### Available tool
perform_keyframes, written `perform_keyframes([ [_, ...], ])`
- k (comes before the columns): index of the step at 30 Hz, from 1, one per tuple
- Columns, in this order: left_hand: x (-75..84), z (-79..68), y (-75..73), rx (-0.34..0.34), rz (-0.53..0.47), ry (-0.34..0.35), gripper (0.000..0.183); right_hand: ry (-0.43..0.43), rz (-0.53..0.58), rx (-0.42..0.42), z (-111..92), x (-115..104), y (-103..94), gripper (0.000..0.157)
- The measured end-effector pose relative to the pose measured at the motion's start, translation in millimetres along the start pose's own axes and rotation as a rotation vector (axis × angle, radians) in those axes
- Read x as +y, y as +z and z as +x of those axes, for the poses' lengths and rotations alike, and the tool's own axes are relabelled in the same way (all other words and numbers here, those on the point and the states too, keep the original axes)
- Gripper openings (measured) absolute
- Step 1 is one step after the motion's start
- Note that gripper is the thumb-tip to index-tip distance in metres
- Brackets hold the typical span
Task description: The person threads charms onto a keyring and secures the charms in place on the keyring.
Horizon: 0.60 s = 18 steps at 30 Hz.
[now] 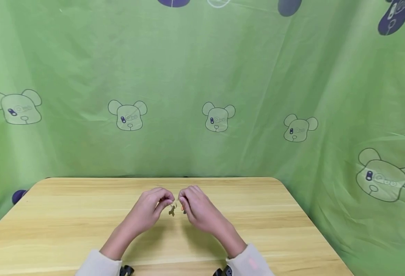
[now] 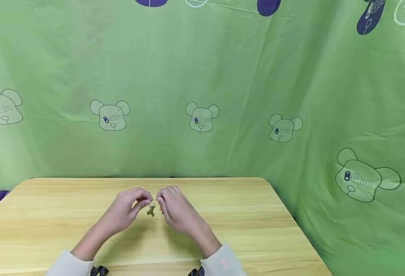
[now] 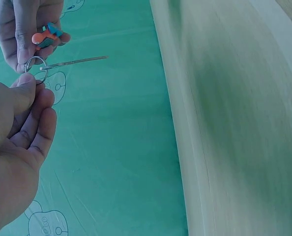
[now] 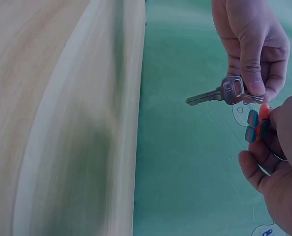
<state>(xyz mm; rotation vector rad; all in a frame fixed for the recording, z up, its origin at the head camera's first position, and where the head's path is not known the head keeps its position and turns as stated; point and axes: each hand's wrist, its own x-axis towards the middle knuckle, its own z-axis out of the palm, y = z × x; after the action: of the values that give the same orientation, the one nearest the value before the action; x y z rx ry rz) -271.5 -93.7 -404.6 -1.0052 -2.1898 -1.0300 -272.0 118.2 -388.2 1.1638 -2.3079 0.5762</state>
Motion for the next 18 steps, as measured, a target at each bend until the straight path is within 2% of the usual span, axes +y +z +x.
perform_keyframes([
  [6,-0.5,-0.2,2.5,-0.008,0.021,0.029,0.006,0.016,0.007,-0.015,-0.8,-1.2,-0.2,0.008],
  [18,1.6,-1.0,1.2,-0.004,0.029,0.034,0.008,0.027,0.005,-0.05,-1.2,-3.2,1.7,0.009],
])
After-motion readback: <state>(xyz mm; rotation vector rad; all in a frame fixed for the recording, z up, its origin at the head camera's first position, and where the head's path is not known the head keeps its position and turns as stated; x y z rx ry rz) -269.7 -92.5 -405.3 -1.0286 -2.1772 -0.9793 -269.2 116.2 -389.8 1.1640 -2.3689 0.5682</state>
